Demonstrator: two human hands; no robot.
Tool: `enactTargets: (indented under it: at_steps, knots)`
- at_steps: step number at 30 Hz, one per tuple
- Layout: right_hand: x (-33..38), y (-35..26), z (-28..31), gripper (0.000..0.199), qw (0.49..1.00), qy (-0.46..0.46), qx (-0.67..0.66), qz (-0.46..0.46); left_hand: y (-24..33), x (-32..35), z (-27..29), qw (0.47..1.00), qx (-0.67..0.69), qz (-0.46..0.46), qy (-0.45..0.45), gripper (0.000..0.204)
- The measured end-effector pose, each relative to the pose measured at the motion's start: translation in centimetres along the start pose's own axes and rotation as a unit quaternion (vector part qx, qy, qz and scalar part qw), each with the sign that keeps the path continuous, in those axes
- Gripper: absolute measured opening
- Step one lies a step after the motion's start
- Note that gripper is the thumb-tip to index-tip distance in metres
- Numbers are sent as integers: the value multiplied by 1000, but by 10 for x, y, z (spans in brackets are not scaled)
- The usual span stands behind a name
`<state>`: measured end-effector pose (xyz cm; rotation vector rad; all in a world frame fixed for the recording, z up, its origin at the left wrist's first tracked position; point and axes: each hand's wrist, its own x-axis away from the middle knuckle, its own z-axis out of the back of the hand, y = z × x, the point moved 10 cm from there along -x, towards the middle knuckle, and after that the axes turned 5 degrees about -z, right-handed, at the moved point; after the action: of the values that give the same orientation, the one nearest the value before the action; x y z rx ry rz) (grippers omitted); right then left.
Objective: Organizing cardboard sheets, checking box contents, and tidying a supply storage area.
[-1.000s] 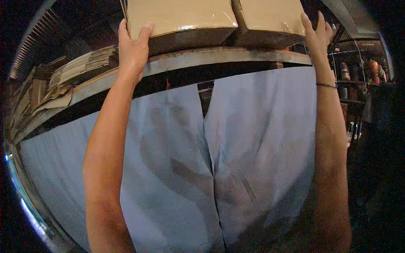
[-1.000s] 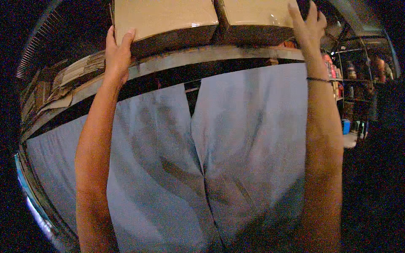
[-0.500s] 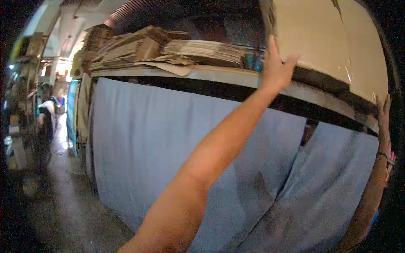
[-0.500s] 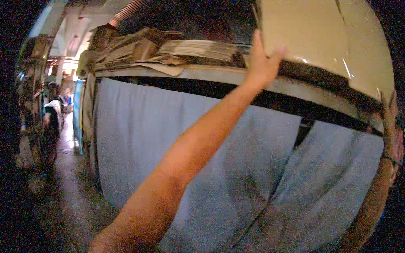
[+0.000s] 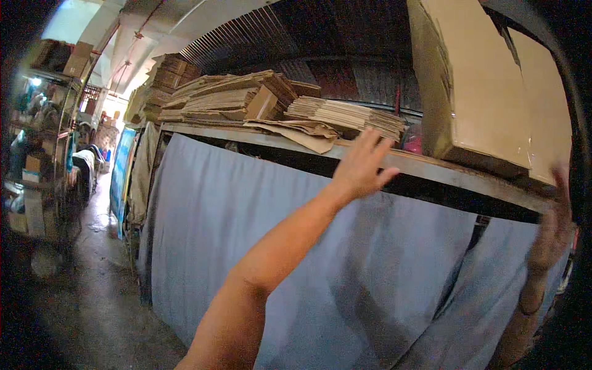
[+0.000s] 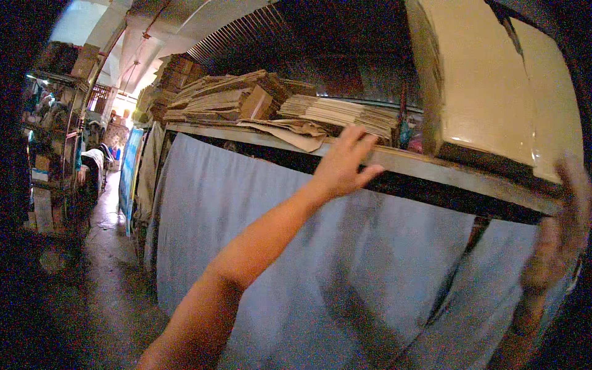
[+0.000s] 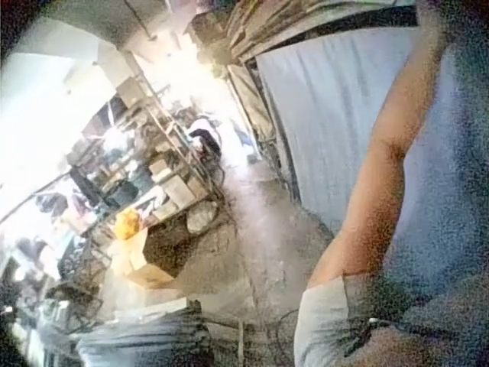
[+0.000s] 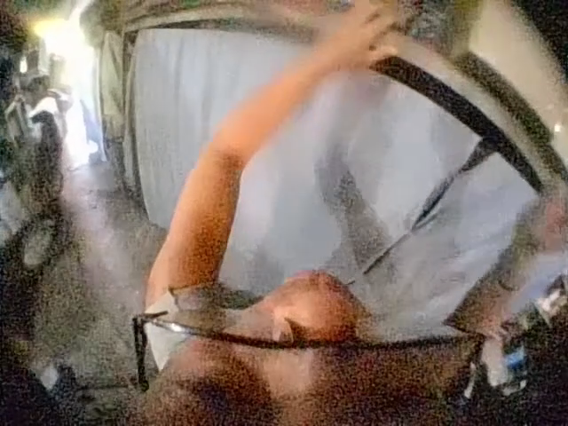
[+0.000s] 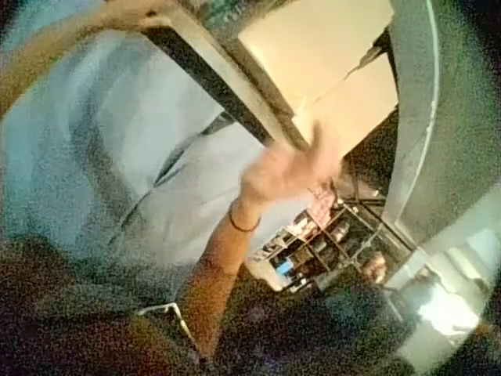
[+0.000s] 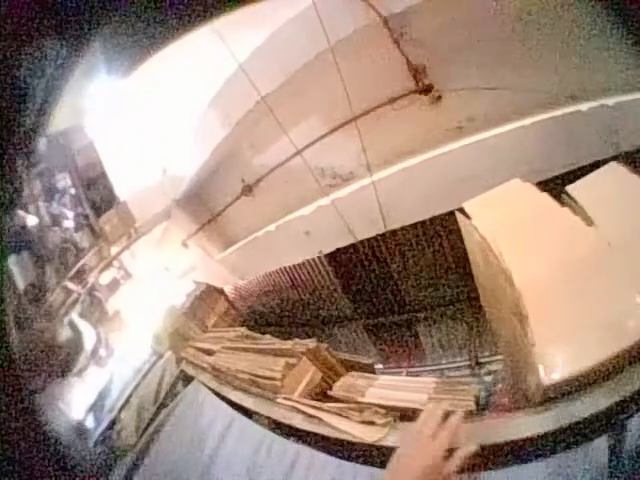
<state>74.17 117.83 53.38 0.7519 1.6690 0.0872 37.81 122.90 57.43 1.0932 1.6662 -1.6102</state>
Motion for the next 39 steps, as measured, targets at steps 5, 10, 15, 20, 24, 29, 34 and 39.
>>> enactTargets:
  at_steps: [5, 10, 15, 20, 24, 29, 34, 39]
  knots:
    - [-31, -92, -185, 57, 990, -128, 15, 53, -131, 36, 57, 984, -172, 50, -5, 70]
    - [-59, -80, -342, 74, 980, -174, 60, 80, -184, 67, 71, 976, -209, -10, -63, 76]
    - [-69, -28, -464, 102, 895, -371, 239, -69, -183, 97, 64, 985, -160, -39, -55, 69]
    - [-67, -21, -521, 118, 822, -468, 307, -101, -190, 106, 63, 986, -154, -33, -63, 65]
    - [-66, -6, -536, 121, 808, -483, 315, -118, -191, 107, 59, 987, -148, -36, -47, 64]
    - [-61, -3, -548, 119, 805, -522, 231, -160, -195, 109, 63, 989, -143, -28, -37, 61]
    - [-67, -4, -550, 107, 810, -522, 238, -120, -195, 109, 61, 991, -128, -30, -28, 60]
    - [-78, -3, -552, 96, 845, -483, 212, -89, -195, 111, 59, 992, -123, -26, -29, 61]
